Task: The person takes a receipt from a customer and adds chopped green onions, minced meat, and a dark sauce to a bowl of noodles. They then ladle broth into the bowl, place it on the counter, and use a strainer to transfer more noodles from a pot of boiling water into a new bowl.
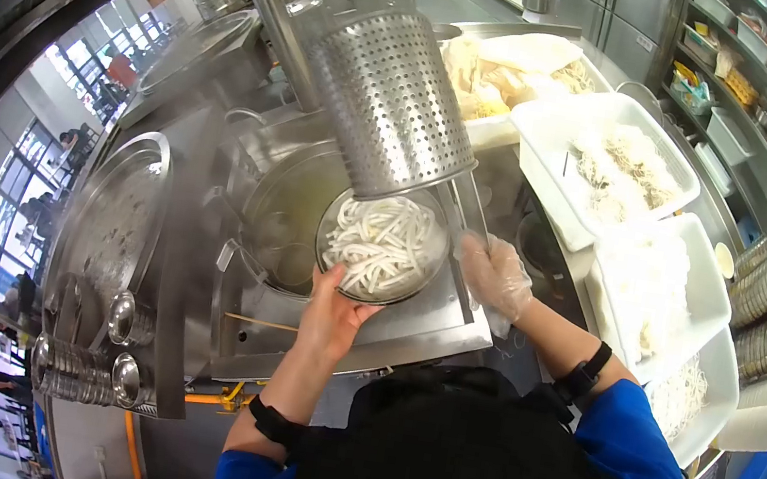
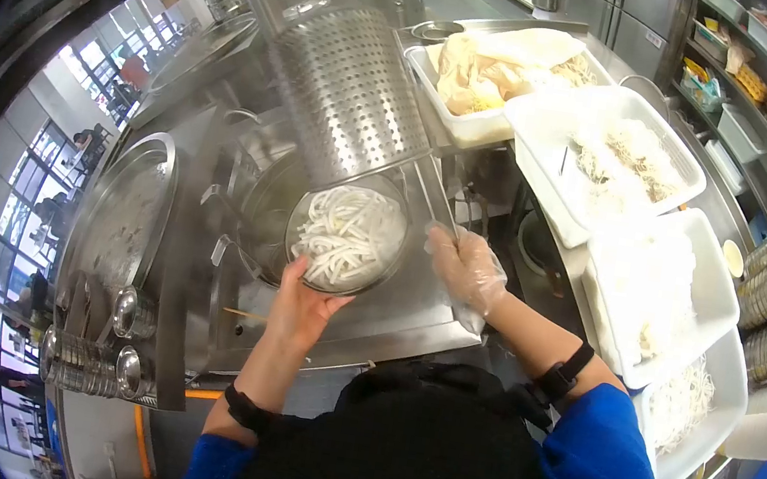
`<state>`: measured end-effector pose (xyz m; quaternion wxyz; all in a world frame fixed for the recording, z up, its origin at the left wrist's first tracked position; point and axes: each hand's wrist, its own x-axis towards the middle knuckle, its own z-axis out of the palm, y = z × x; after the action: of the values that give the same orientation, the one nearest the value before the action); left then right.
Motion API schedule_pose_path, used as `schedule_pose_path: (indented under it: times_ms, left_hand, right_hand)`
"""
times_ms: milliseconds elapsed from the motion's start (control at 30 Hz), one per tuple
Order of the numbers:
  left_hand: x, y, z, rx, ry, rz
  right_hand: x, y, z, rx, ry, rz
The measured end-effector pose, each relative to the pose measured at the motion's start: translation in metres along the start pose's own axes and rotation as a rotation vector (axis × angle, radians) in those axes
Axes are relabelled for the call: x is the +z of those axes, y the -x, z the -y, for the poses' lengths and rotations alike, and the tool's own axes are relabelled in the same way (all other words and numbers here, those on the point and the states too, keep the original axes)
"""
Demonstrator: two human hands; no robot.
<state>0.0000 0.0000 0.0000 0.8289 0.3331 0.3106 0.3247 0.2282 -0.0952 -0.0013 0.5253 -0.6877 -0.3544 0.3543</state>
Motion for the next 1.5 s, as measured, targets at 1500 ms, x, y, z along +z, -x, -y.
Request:
schedule_pose_path:
  times_ms: [1500]
  left_hand:
    - [-0.212,0.469,0.149,0.7,0.496,-0.82]
  right_hand:
    - [0.317,0.221,-0.034,0.557,-0.018,1.635]
